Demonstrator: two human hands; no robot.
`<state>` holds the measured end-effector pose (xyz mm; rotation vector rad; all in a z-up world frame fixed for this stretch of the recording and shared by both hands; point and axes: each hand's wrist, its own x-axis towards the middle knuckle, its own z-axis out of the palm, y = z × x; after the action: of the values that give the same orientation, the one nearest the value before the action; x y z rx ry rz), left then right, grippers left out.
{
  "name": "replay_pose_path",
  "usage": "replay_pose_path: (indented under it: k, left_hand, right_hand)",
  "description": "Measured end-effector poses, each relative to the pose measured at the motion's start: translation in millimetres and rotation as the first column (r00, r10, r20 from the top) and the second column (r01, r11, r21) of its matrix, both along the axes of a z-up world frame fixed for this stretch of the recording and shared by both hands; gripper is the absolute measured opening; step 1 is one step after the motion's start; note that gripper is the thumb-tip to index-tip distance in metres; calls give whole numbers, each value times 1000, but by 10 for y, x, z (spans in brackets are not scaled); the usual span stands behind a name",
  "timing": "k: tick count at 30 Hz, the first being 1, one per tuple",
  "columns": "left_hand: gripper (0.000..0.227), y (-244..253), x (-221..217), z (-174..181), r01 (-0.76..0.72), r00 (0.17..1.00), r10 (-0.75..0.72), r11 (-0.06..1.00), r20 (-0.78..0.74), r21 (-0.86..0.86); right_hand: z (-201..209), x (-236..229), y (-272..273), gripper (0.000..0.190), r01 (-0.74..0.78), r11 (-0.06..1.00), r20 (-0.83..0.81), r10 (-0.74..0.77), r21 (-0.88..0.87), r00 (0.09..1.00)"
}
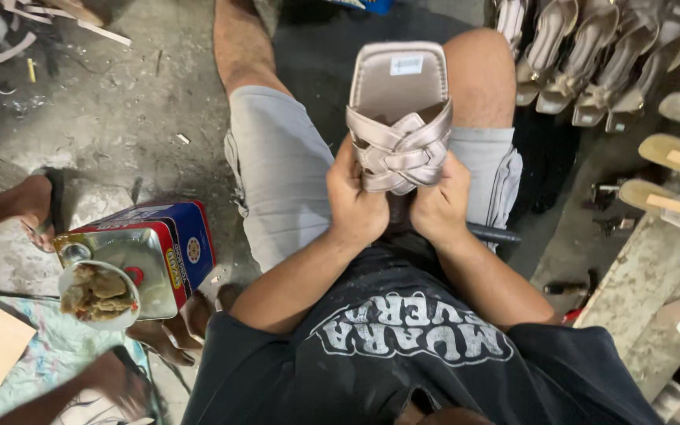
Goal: The person sits on the floor and uses a knife to trim and shape the sole of a sandal. They repeatedly press the sole onto a heated surface and trim excess material with a knife and scissors.
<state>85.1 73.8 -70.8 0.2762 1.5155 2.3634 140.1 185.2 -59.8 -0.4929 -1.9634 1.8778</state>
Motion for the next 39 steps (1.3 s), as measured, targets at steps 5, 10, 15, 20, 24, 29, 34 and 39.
replay_pose_path:
  k: [5,10,15,20,24,29,34,39]
  left_hand:
    - [31,94,-2,-181,-33,997,32,999,69,8]
    - [35,24,-114,39,14,989,-21,999,150,50]
    - [77,-512,-564,184,461,783,-527,848,329,262]
    - [42,-750,-910,305,608,771,-561,790,302,-83]
    - [36,-725,-868,471,576,801,-526,807,285,-128]
    - [29,-653,-839,414,545,813,-506,836,290,-68]
    - [26,-724,-1006,445,585,811,-568,788,139,-191]
    - [40,-496,-1259,469,487,872,-475,864,116,-125]
  right_hand:
    - [-102,35,52,23,-12,997,44,9,72,999]
    - [-43,39,56,23,-35,999,84,36,-15,996]
    - [206,223,158,27,-214,977,330,210,-25,920]
    - [307,353,53,33,-360,931,460,345,-56,819]
    - [311,409,39,26,-432,901,435,381,21,816]
    - [254,476,51,28,-448,893,160,448,-41,879]
    - [276,555,9,35,-414,878,100,447,-242,889]
    - [334,494,-60,49,-232,811,206,393,-537,896]
